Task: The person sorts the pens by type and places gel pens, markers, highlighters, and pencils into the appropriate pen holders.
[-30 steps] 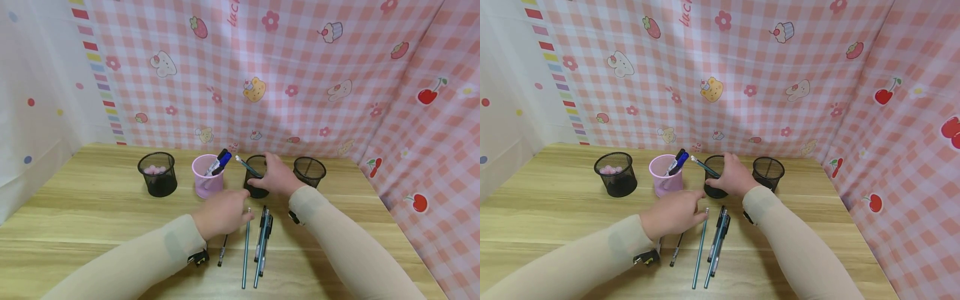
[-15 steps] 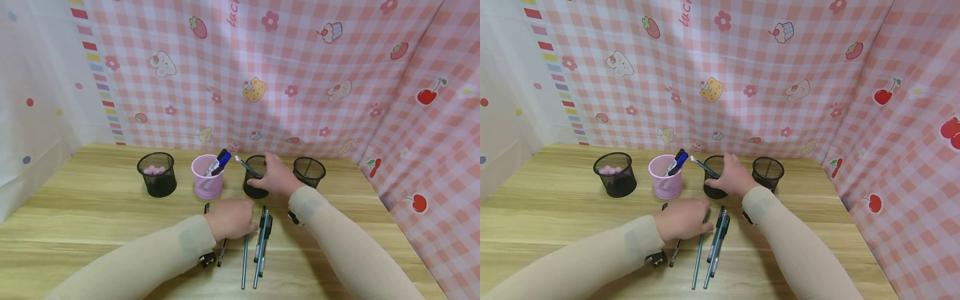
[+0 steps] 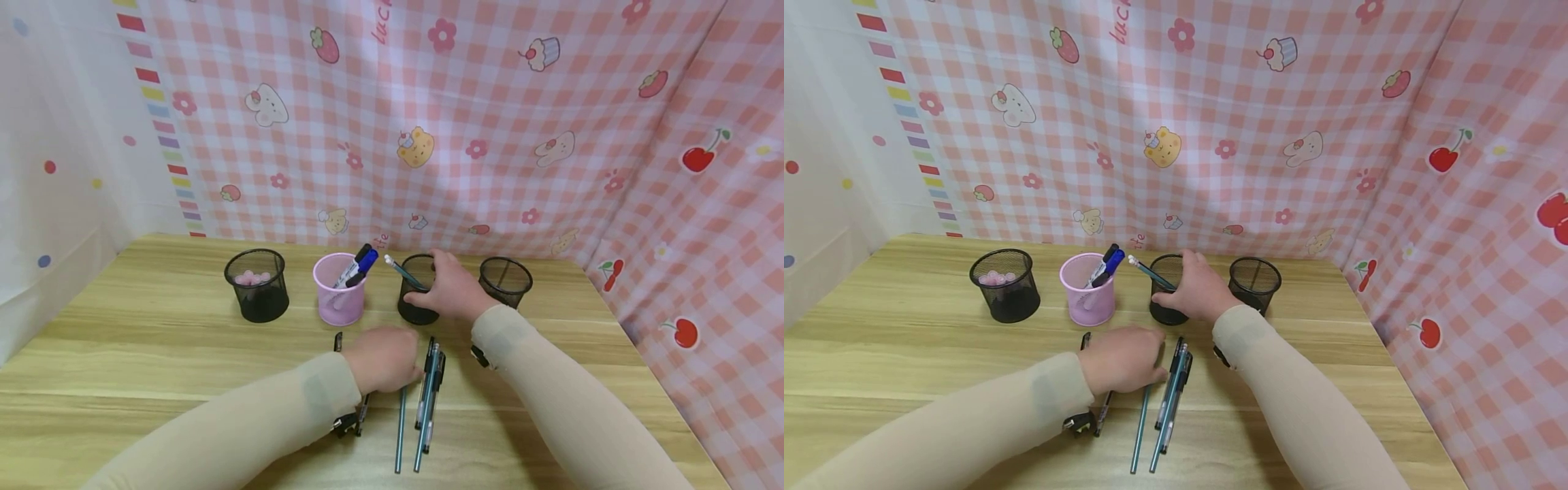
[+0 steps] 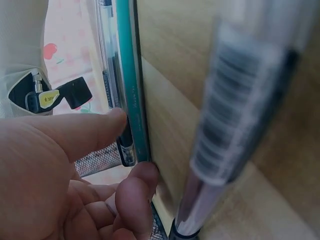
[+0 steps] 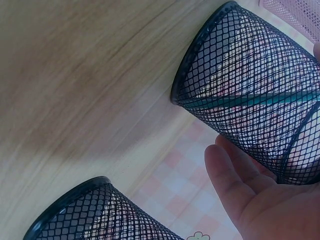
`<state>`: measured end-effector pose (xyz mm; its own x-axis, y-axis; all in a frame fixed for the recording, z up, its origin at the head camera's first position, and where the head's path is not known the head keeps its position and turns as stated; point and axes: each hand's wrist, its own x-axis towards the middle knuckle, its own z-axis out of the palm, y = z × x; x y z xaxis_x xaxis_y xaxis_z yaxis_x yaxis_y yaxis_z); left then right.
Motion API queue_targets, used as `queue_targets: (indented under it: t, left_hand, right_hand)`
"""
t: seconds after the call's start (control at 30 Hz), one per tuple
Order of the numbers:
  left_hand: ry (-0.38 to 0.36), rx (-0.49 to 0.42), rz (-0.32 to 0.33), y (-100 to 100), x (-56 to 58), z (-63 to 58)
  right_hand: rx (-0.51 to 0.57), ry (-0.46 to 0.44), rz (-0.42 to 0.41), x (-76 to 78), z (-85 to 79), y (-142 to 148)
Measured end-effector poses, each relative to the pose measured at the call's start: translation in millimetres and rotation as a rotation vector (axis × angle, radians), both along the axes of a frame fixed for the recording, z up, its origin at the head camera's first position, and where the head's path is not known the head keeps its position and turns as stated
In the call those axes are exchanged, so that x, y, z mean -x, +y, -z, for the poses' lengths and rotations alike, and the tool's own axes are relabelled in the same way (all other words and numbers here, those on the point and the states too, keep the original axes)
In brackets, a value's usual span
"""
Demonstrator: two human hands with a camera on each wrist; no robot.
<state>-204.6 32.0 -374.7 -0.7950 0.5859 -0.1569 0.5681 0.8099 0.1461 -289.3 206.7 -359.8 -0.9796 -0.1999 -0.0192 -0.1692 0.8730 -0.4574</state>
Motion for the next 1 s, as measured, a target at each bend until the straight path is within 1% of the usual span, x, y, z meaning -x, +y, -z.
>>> queue_targets:
  t: [0.27,0.63,0.8,1.0]
  left_hand:
    - [-0.036,-0.034,-0.015,-1.1,-0.8,-1.5]
    - [-0.043,-0.043,-0.031,-1.9,-0.2,-0.8]
    - [-0.045,-0.030,-0.028,-2.8,-0.1,-2.6]
    - [-0.063,-0.009,-0.041,-2.7,0.2,-4.3]
  right_hand:
    - [0.005,0.005,0.000,-0.1,-0.1,-0.3]
    - [0.007,-0.003,0.001,-1.0,-1.1,0.0]
    - [0.010,0.002,-0.001,0.2,-0.7,0.0]
    - [0.013,0.006,-0.003,1.5,0.5,0.3]
